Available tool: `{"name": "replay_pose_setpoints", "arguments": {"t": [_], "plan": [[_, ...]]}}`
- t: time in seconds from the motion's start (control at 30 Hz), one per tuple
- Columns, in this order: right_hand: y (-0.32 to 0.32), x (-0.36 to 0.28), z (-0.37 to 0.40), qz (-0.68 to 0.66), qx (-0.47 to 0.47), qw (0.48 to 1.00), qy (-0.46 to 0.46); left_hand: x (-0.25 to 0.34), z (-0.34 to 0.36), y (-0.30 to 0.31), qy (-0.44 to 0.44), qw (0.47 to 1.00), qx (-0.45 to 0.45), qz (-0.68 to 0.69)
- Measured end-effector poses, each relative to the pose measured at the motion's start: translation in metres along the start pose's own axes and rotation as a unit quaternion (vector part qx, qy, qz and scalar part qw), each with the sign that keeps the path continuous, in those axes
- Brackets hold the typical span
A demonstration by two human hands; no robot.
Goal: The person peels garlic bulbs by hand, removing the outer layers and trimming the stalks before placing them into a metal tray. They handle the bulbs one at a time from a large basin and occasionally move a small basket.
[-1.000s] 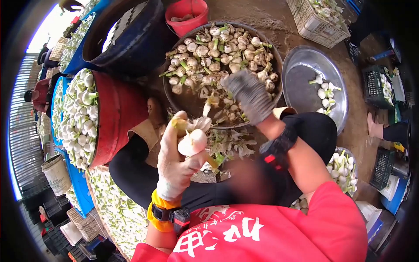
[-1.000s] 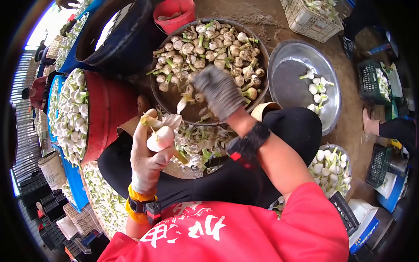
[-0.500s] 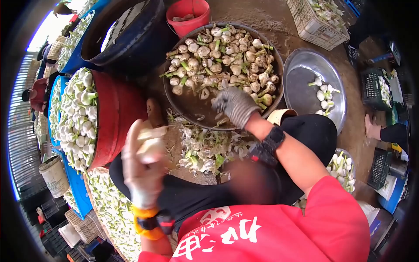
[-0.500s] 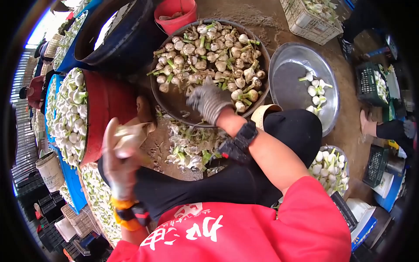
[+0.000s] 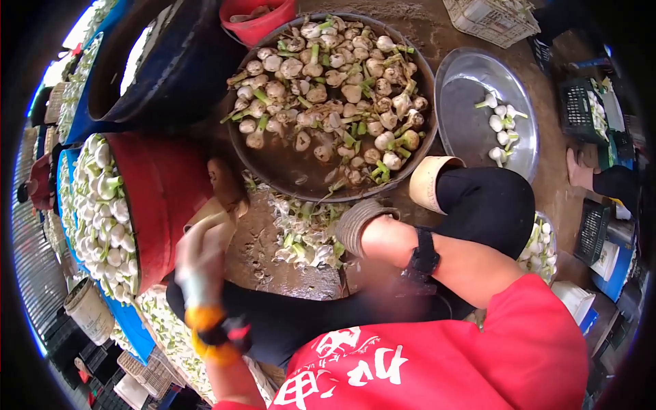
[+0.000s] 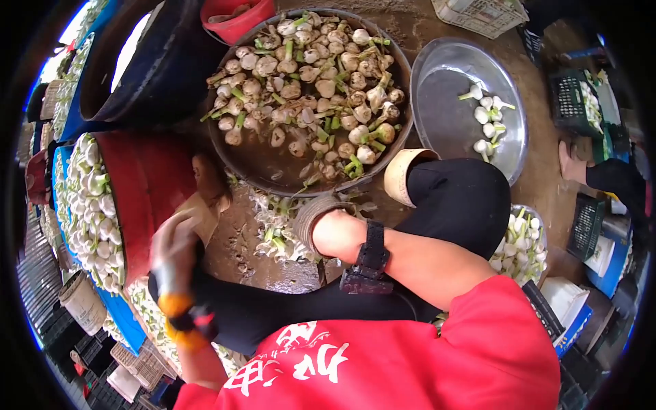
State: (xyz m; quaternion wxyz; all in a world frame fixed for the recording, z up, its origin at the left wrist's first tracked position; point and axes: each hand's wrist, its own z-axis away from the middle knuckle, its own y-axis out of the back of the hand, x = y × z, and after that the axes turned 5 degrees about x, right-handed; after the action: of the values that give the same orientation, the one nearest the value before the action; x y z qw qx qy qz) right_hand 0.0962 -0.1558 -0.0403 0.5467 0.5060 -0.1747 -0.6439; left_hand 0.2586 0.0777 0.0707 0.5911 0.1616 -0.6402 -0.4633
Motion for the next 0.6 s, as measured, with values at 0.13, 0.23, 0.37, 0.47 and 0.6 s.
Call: {"name": "replay_pose_setpoints", "arguments": {"t": [0.13,0.23,0.37,0.47,0.6], "plan": [[-0.003,0.005,0.008,-0.043,-0.076,0.996,-0.012,0.013,-0.052,-0.191,-0.174,0.943,-0.267,-0.095],[0.031,0.008,0.003,-0.040,-0.133,0.987,-0.080,0.038,-0.068,-0.284,-0.044,0.876,-0.377,-0.298],[0.071,0.038,-0.003,0.011,-0.132,0.972,-0.194,0.017,-0.077,-0.334,0.023,0.859,-0.429,-0.279],[0.069,0.076,-0.010,-0.022,-0.010,0.958,-0.284,-0.023,-0.062,-0.305,0.098,0.883,-0.402,0.222],[0.102,0.076,0.010,-0.146,0.066,0.950,-0.269,0.013,-0.031,-0.215,0.067,0.860,-0.222,0.454]]}}
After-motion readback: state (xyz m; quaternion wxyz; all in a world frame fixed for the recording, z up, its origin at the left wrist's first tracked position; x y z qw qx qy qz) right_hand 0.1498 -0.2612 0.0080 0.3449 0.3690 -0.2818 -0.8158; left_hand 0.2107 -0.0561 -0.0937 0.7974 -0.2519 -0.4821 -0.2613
